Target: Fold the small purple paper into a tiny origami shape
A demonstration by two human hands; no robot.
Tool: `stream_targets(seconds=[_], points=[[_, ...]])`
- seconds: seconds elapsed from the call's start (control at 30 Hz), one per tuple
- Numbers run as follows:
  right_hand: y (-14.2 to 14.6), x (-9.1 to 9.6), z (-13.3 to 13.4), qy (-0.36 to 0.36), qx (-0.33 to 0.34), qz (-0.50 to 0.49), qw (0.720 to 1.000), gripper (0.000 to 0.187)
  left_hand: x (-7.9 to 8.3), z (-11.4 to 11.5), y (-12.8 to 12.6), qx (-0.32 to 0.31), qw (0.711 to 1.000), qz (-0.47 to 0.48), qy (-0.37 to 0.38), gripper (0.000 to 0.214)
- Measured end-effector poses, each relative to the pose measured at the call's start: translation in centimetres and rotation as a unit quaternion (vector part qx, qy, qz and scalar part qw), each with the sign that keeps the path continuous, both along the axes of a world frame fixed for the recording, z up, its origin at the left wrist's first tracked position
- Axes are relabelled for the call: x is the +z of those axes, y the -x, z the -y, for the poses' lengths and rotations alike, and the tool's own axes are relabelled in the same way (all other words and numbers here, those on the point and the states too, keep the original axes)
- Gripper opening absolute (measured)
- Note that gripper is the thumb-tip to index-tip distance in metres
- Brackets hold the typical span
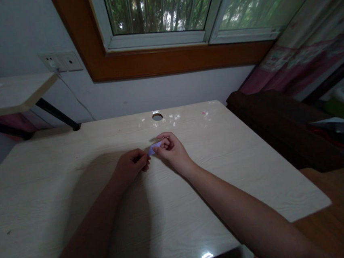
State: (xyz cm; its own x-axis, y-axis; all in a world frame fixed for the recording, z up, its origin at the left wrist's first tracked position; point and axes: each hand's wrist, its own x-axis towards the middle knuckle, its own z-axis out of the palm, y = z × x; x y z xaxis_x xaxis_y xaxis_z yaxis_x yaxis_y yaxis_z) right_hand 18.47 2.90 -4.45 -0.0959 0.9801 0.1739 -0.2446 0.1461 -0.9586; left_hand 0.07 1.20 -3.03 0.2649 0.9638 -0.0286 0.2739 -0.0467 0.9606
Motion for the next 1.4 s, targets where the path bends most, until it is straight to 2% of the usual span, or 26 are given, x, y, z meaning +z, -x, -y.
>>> stream_targets(seconds=[0.37, 0.63, 0.83, 0.97, 1.1, 1.17, 1.4], points=[[0.0, 0.1, 0.1, 0.008, 0.001, -0.02, 1.0, 0.038, -0.5, 0.0, 0.1, 0.012, 1.0, 0.015, -0.018, 0.019], [-0.1, 0.3, 0.1, 0.02, 0.004, -0.029, 0.999, 0.038, 0.5, 0.2, -0.1, -0.01, 0.997, 0.071, 0.012, 0.025], [0.1, 0.0, 0.2, 0.016, 0.031, -0.008, 0.999, 0.04, 0.2, 0.1, -0.2, -0.01, 0.999, 0.051, 0.007, 0.022], [0.2, -0.1, 0.4, 0.014, 0.054, 0.006, 0.998, 0.038, 0.2, 0.1, -0.2, -0.015, 0.999, 0.028, 0.005, 0.021], [0.0, 0.5, 0.6, 0.009, 0.045, -0.008, 0.999, 0.031, 0.3, 0.2, -0.1, 0.001, 0.999, 0.034, -0.005, 0.022], [0.0, 0.8, 0.6, 0.014, 0.061, -0.018, 0.998, 0.027, 0.3, 0.1, -0.1, 0.011, 0.999, 0.036, -0.006, 0.023], [0.2, -0.2, 0.4, 0.006, 0.065, 0.003, 0.998, 0.041, 0.3, 0.2, -0.1, 0.001, 1.0, 0.01, -0.003, 0.026]])
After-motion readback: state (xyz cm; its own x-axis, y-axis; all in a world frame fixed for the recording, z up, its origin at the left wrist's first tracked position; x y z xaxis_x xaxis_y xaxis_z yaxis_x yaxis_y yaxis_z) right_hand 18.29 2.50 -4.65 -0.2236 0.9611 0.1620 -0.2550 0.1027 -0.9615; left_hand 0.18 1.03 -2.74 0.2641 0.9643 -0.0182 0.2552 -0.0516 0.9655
